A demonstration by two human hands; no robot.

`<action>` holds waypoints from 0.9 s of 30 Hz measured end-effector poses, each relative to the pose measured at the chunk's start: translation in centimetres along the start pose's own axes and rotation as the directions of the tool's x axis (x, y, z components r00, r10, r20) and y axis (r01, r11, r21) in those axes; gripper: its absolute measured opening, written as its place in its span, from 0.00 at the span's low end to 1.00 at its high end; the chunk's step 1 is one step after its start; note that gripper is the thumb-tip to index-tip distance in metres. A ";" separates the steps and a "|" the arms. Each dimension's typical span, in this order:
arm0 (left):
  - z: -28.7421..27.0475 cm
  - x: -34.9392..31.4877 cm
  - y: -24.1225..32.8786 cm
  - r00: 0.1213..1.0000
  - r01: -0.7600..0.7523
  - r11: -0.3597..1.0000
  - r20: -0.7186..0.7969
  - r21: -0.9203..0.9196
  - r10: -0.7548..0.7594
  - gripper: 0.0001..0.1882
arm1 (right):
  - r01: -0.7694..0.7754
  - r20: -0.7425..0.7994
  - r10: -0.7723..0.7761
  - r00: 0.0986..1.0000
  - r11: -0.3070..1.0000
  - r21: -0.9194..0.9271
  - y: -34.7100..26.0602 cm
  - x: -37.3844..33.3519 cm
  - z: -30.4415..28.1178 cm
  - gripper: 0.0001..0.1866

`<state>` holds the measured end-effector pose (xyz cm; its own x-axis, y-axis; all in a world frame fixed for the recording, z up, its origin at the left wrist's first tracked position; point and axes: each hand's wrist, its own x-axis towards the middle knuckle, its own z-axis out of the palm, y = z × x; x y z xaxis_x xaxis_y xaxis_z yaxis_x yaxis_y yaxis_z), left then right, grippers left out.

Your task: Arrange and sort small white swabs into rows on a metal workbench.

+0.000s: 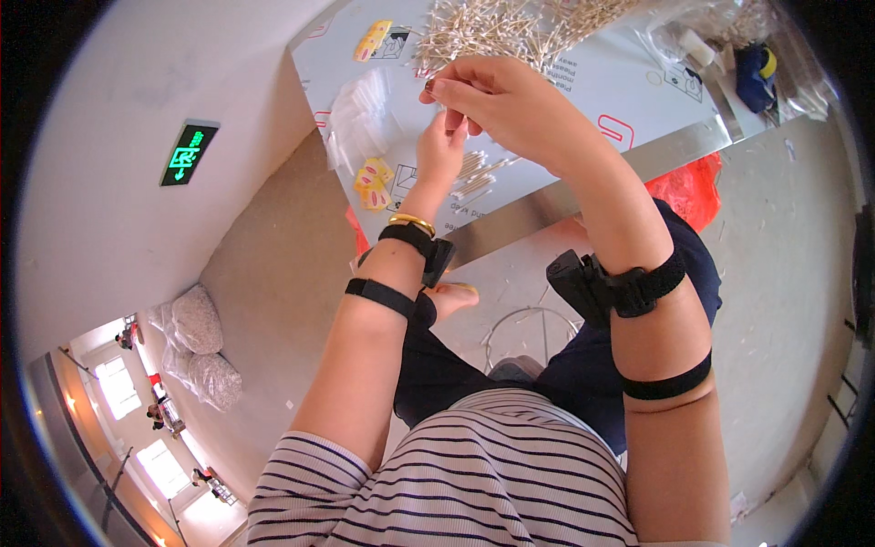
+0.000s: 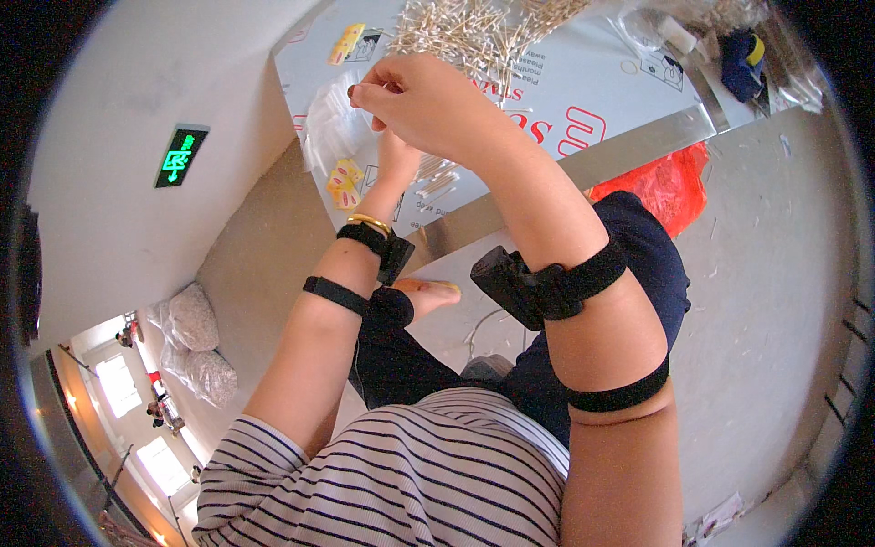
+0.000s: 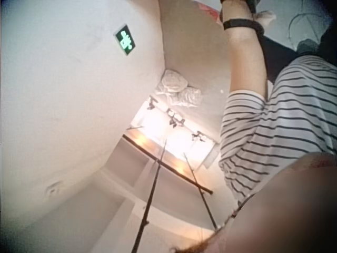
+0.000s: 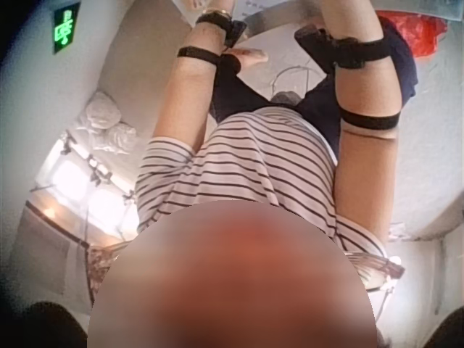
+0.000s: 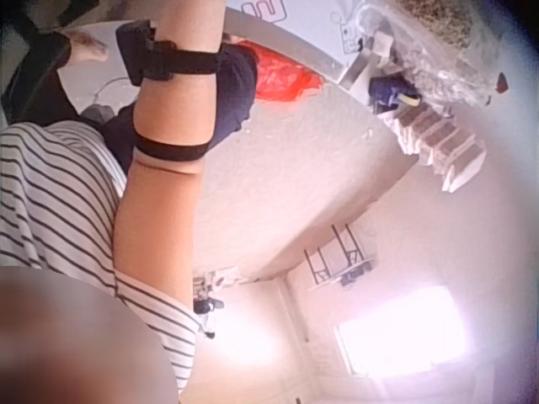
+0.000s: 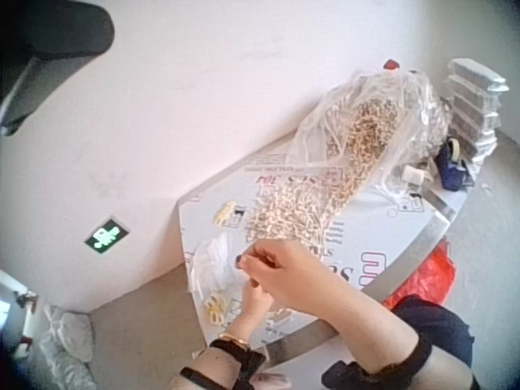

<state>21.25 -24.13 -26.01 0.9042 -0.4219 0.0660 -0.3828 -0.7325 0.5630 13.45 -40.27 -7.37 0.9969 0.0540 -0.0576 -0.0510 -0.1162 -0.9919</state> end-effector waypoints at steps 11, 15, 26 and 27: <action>-0.6 -3.8 4.6 0.935 0.264 0.114 0.225 -0.958 -0.272 0.15 | -0.007 -0.017 0.007 1.000 1.000 -0.002 0.6 -0.6 -0.7 0.14; 1.7 -2.5 5.7 0.956 0.294 0.275 0.278 -0.915 -0.095 0.18 | 0.054 -0.016 -0.054 0.998 0.999 -0.006 0.4 0.3 1.2 0.14; 8.7 -0.7 18.7 0.850 0.074 0.655 0.390 -0.752 0.353 0.18 | 0.065 -0.083 -0.067 0.994 0.998 -0.026 0.1 0.3 0.1 0.15; 8.8 -1.0 17.6 0.829 0.114 0.673 0.444 -0.731 0.341 0.17 | 0.057 -0.094 -0.060 0.994 0.998 -0.029 0.2 0.1 -0.3 0.15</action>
<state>11.94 -41.29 -23.47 0.5351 -0.8364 -0.1188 -0.0163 -0.1508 0.9884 13.56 -40.63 -7.54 0.9994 -0.0329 0.0125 0.0077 -0.1415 -0.9899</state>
